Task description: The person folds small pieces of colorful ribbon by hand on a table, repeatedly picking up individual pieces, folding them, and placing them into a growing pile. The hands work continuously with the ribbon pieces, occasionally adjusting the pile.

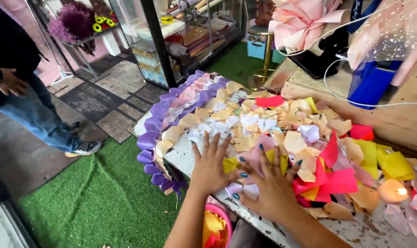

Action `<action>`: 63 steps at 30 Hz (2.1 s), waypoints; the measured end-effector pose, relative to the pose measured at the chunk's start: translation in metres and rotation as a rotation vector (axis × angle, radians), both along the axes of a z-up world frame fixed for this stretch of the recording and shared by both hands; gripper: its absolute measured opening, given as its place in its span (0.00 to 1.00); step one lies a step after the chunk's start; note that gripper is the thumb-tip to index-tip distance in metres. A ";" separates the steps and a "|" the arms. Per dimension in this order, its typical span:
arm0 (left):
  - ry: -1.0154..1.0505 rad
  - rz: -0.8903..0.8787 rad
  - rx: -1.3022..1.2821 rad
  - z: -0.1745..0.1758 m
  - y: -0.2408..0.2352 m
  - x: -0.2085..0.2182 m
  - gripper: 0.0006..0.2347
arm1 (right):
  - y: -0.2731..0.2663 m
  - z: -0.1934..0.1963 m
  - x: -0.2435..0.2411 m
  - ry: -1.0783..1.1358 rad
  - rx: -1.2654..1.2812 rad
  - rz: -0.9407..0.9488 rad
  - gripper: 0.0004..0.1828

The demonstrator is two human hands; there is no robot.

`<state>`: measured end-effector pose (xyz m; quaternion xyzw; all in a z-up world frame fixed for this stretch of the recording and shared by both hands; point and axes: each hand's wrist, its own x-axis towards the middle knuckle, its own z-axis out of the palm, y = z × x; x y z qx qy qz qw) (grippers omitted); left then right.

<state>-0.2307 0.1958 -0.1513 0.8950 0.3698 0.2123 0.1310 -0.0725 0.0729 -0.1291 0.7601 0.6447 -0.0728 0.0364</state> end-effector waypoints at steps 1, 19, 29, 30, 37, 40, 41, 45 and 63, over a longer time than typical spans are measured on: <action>-0.010 -0.003 0.008 0.000 0.001 0.000 0.43 | 0.001 -0.002 0.001 -0.006 0.012 0.001 0.47; -0.038 -0.024 -0.007 0.003 -0.001 -0.001 0.42 | 0.003 -0.010 0.004 -0.011 0.034 0.013 0.48; -0.044 -0.024 0.047 0.000 0.000 -0.001 0.40 | 0.004 -0.030 0.011 -0.047 0.223 0.074 0.46; -0.050 -0.025 0.044 0.001 0.000 -0.001 0.40 | 0.004 -0.022 0.008 -0.024 0.137 0.046 0.44; -0.056 -0.029 0.039 0.003 -0.002 -0.002 0.40 | 0.001 -0.012 0.004 0.035 0.068 0.007 0.38; -0.058 -0.042 0.041 0.003 -0.002 -0.002 0.39 | 0.003 -0.022 0.008 -0.021 0.089 0.023 0.43; -0.058 -0.042 0.041 0.003 -0.002 -0.002 0.39 | 0.003 -0.019 0.007 -0.021 0.089 0.023 0.43; -0.052 -0.037 0.031 0.003 -0.002 -0.002 0.39 | 0.003 -0.015 0.006 -0.047 0.041 0.018 0.47; -0.075 -0.049 0.034 0.002 -0.001 -0.002 0.39 | 0.003 -0.010 0.004 -0.028 0.047 0.019 0.48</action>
